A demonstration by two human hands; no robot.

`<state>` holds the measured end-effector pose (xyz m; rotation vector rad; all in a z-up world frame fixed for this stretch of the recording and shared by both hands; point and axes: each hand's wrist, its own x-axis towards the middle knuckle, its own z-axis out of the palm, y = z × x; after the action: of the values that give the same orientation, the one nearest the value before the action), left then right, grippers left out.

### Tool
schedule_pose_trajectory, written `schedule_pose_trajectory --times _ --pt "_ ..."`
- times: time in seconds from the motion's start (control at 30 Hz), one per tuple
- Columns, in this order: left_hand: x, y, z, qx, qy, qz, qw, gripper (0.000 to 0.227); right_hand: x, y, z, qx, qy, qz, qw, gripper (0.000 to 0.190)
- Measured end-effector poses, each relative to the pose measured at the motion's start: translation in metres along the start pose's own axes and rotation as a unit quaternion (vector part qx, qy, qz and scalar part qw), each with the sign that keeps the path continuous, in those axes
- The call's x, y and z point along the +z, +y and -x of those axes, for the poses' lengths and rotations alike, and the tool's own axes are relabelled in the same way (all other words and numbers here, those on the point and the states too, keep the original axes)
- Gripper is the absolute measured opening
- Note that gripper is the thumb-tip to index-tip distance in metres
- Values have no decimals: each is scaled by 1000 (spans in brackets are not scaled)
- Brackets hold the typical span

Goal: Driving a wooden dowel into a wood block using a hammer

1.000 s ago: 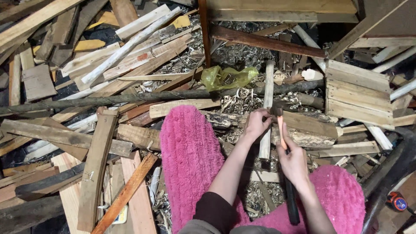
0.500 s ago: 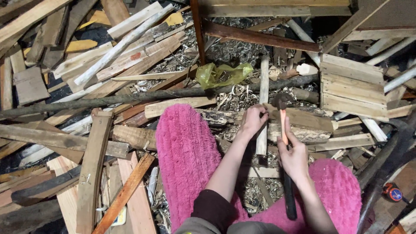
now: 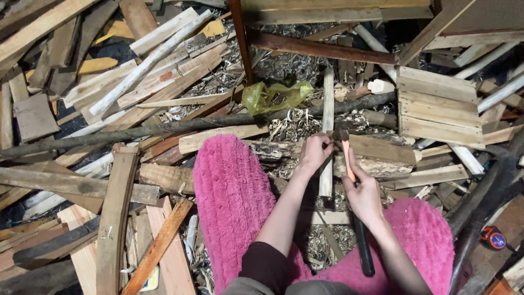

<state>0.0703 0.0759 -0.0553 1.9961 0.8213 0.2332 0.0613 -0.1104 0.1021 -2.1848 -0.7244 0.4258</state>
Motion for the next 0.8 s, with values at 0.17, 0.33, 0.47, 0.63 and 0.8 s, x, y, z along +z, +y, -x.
schedule_pose_trajectory --times 0.17,0.33,0.47,0.63,0.8 --pt "-17 18 11 16 -1 38 999 14 -21 -57 14 -63 59 -63 994 65" --pt "-13 17 11 1 -8 14 1000 14 -8 -10 4 -9 18 -67 998 57" --pt "-20 24 12 -4 -6 27 1000 14 -13 -20 6 59 28 -204 977 55" --pt "-11 11 10 65 42 28 997 13 -3 9 17 76 87 -302 946 64" --pt "3 -2 13 55 47 16 997 21 8 55 35 104 120 -355 921 69"
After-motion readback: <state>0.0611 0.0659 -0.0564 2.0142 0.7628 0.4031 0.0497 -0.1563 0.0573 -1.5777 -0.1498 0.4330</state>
